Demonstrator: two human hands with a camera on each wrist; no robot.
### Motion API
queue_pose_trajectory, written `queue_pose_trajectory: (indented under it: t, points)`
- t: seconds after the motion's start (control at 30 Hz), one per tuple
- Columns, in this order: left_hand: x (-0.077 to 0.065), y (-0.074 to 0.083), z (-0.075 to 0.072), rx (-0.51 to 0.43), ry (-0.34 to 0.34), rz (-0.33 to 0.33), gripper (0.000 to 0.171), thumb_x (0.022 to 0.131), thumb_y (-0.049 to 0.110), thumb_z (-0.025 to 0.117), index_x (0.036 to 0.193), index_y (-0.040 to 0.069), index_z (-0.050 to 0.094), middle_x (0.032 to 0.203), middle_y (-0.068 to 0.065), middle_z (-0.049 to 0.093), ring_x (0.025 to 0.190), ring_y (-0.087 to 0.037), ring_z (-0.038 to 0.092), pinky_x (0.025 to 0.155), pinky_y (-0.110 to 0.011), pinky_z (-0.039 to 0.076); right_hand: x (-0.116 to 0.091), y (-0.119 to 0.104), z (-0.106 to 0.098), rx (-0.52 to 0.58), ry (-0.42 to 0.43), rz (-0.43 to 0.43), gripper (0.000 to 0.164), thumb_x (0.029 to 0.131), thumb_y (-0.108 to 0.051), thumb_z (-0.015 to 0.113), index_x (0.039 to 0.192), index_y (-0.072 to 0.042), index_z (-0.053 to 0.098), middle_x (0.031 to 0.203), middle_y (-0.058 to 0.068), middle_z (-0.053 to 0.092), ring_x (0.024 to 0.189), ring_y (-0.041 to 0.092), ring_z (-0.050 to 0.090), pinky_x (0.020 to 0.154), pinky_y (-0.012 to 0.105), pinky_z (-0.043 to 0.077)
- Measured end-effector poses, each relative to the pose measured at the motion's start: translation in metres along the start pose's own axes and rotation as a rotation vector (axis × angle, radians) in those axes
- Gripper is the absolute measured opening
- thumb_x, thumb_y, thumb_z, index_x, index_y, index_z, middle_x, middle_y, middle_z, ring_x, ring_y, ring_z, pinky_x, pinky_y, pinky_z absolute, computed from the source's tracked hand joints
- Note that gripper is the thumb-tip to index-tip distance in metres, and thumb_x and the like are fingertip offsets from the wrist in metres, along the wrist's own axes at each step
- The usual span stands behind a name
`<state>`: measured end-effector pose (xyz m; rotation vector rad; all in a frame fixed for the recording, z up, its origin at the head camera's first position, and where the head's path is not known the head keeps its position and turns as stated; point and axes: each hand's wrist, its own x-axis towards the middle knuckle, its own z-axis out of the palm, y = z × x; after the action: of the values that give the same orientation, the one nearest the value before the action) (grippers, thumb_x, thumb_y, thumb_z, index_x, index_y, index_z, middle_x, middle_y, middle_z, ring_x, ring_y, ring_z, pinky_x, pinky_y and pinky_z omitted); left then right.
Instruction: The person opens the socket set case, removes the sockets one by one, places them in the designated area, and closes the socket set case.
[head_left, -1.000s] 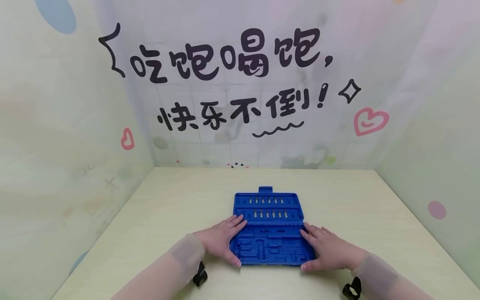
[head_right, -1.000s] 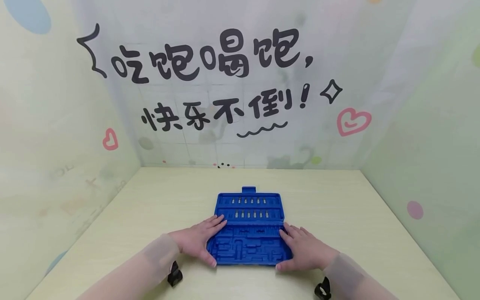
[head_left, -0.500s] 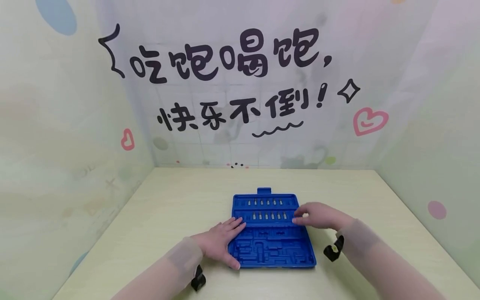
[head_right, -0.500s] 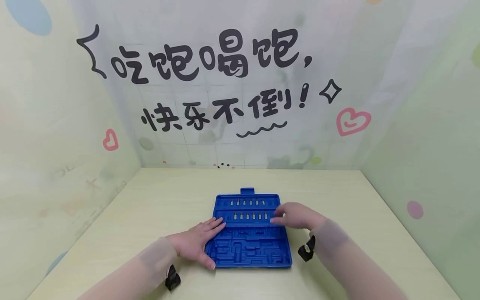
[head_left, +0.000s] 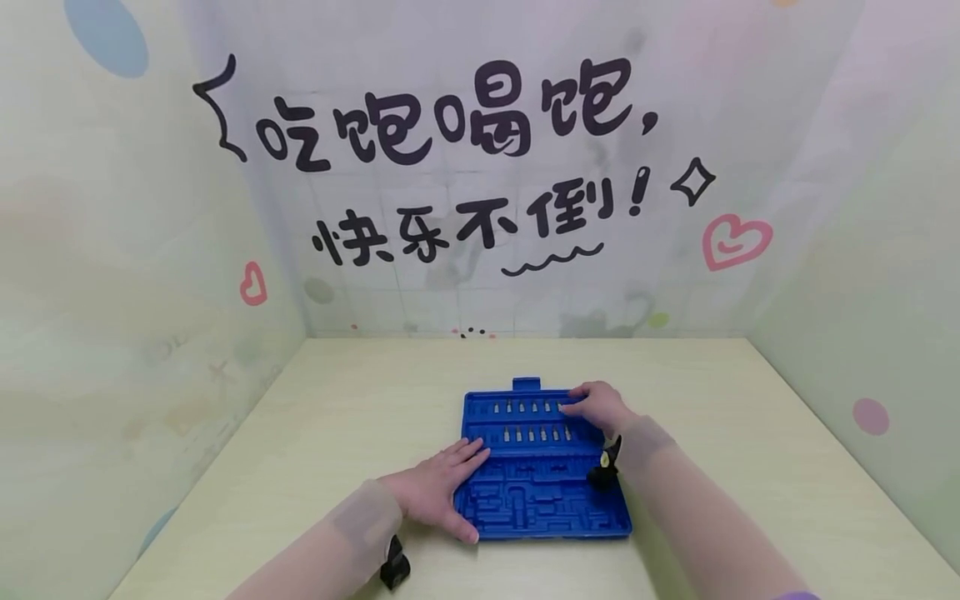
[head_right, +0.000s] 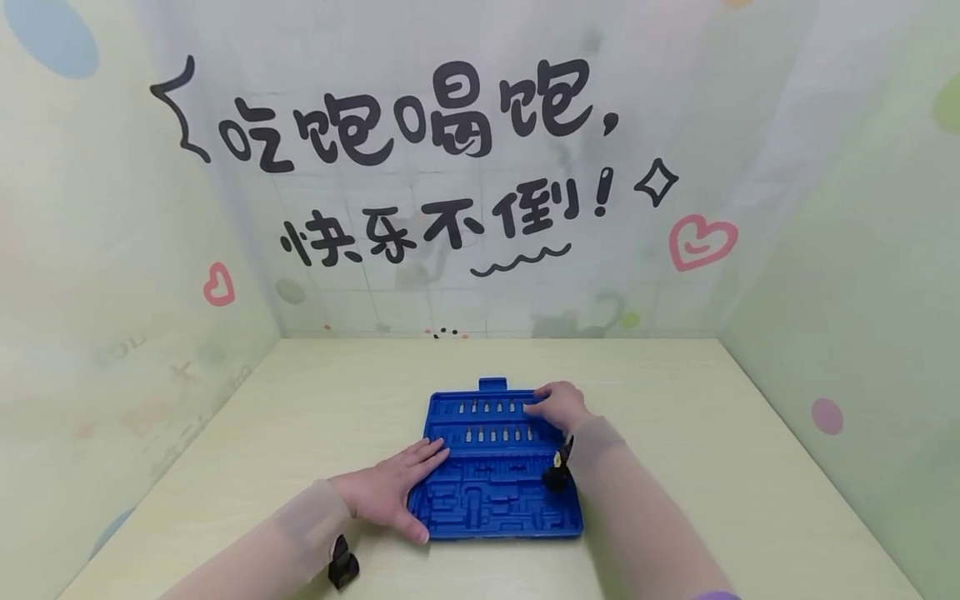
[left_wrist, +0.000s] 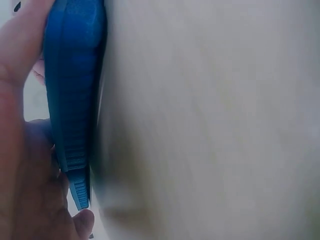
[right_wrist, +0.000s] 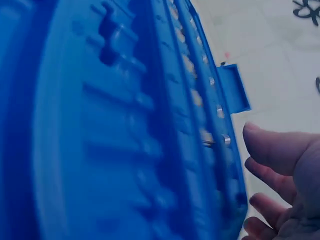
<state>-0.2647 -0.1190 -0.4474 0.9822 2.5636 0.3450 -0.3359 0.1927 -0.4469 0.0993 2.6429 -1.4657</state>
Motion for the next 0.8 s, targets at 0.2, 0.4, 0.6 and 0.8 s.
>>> queue_pose_trajectory:
  t: [0.2, 0.4, 0.6, 0.8]
  points:
    - [0.000, 0.000, 0.001, -0.052, -0.013, -0.001, 0.116, 0.069, 0.068, 0.072, 0.156, 0.019, 0.013, 0.162, 0.000, 0.006, 0.147, -0.025, 0.001, 0.112, -0.053, 0.020, 0.008, 0.008, 0.012, 0.044, 0.047, 0.110, 0.040, 0.086, -0.014, 0.073, 0.120, 0.005, 0.063, 0.151, 0.024, 0.028, 0.136, 0.047, 0.024, 0.100, 0.053, 0.040]
    - [-0.003, 0.000, -0.001, -0.090, -0.019, -0.001, 0.115, 0.070, 0.063, 0.075, 0.156, 0.017, 0.014, 0.162, -0.002, 0.006, 0.147, -0.026, 0.000, 0.112, -0.054, 0.019, 0.012, 0.005, 0.016, 0.102, 0.033, 0.172, 0.040, 0.087, -0.011, 0.072, 0.122, 0.005, 0.062, 0.159, 0.021, 0.002, 0.143, 0.043, -0.005, 0.110, 0.052, 0.025]
    - [-0.005, 0.000, -0.001, -0.101, -0.020, -0.007, 0.115, 0.070, 0.062, 0.076, 0.156, 0.017, 0.014, 0.162, -0.001, 0.005, 0.147, -0.026, 0.000, 0.112, -0.054, 0.020, 0.012, -0.005, 0.015, 0.094, 0.005, 0.193, 0.041, 0.087, -0.007, 0.069, 0.125, 0.006, 0.060, 0.157, 0.026, -0.005, 0.143, 0.043, -0.008, 0.113, 0.051, 0.018]
    - [-0.003, 0.001, -0.001, -0.123, -0.034, -0.010, 0.115, 0.070, 0.061, 0.076, 0.156, 0.018, 0.013, 0.162, -0.001, 0.004, 0.147, -0.026, -0.001, 0.112, -0.055, 0.019, 0.010, -0.011, 0.012, -0.023, 0.007, 0.217, 0.043, 0.087, -0.010, 0.069, 0.128, 0.000, 0.060, 0.155, 0.031, -0.003, 0.140, 0.050, -0.007, 0.113, 0.053, 0.015]
